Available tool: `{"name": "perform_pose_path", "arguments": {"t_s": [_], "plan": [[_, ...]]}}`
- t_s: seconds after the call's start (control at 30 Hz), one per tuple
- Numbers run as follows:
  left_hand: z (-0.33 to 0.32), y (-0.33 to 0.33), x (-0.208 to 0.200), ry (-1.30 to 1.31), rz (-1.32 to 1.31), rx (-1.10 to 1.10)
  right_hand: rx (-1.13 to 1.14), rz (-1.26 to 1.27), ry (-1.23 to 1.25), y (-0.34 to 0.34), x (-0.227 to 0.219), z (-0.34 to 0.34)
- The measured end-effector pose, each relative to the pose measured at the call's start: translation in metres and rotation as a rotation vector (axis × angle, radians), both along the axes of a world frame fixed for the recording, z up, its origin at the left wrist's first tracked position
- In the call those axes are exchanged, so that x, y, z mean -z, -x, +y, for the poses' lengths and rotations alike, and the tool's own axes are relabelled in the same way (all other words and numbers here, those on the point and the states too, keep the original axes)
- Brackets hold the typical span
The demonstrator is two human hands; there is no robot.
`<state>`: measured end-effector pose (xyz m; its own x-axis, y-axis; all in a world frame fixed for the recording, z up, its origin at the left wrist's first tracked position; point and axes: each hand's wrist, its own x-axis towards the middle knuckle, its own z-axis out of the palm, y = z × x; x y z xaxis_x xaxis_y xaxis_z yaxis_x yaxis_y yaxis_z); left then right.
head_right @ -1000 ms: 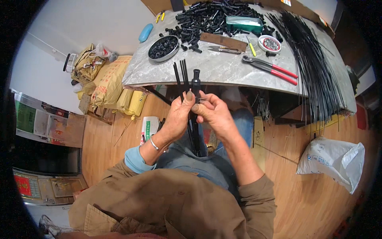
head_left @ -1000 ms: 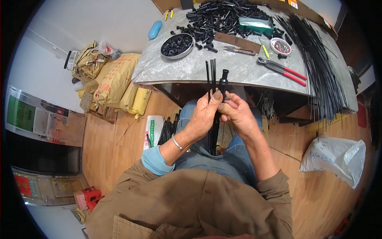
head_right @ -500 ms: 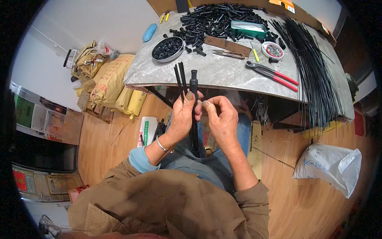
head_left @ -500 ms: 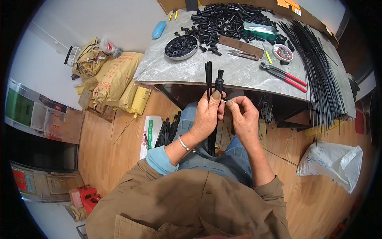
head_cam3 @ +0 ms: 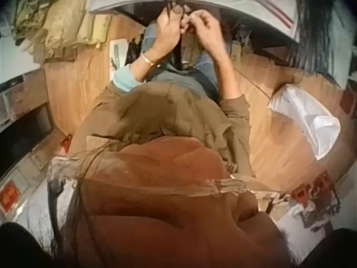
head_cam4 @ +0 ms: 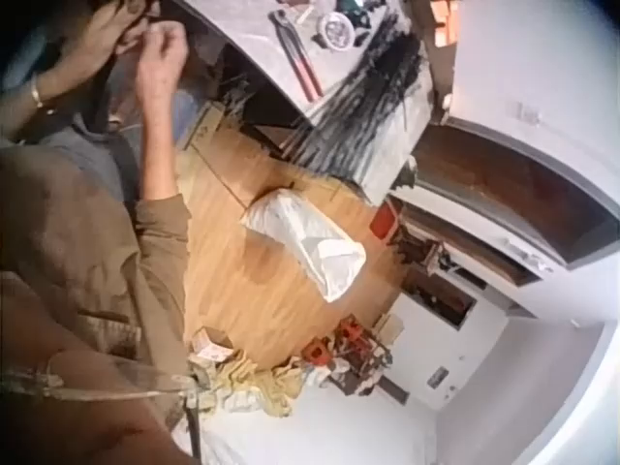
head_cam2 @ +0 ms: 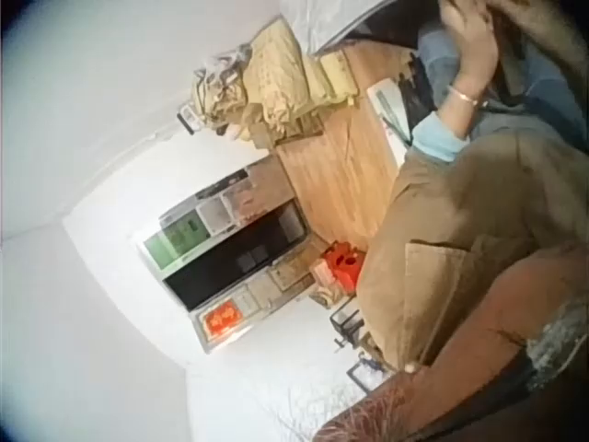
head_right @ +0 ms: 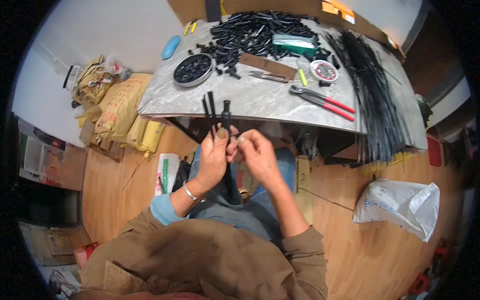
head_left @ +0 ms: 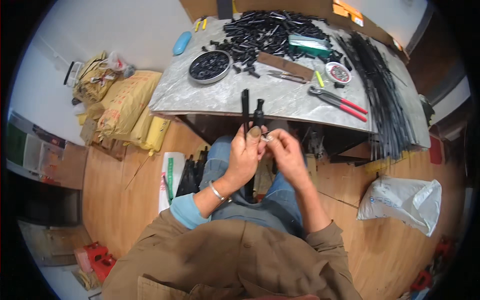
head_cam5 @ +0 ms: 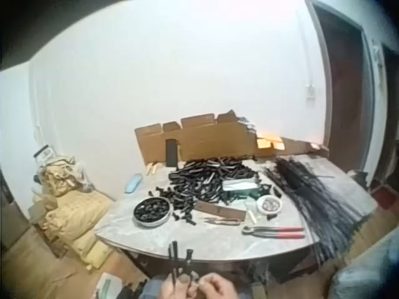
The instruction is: Assembling black plastic rods into connector components using hand tools.
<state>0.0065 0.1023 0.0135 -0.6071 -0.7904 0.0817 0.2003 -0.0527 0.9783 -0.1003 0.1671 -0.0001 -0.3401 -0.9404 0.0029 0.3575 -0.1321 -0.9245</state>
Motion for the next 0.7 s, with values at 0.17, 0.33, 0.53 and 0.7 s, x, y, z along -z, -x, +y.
{"name": "perform_pose_path", "arguments": {"t_s": [0.17,0.33,0.53,0.7], "plan": [[-0.005,-0.003,0.002,0.008,0.04,0.078,0.324,0.574,-0.099,0.047,-0.001,0.005],[-0.015,-0.009,0.001,-0.054,0.087,0.193,0.727,1.591,-0.377,0.157,-0.024,0.005],[-0.029,-0.015,0.005,-0.22,0.077,0.35,0.492,1.889,-0.213,0.197,0.0,0.003],[-0.027,-0.011,0.01,-0.187,0.041,0.14,0.575,1.615,-0.043,0.186,-0.011,-0.002]]}}
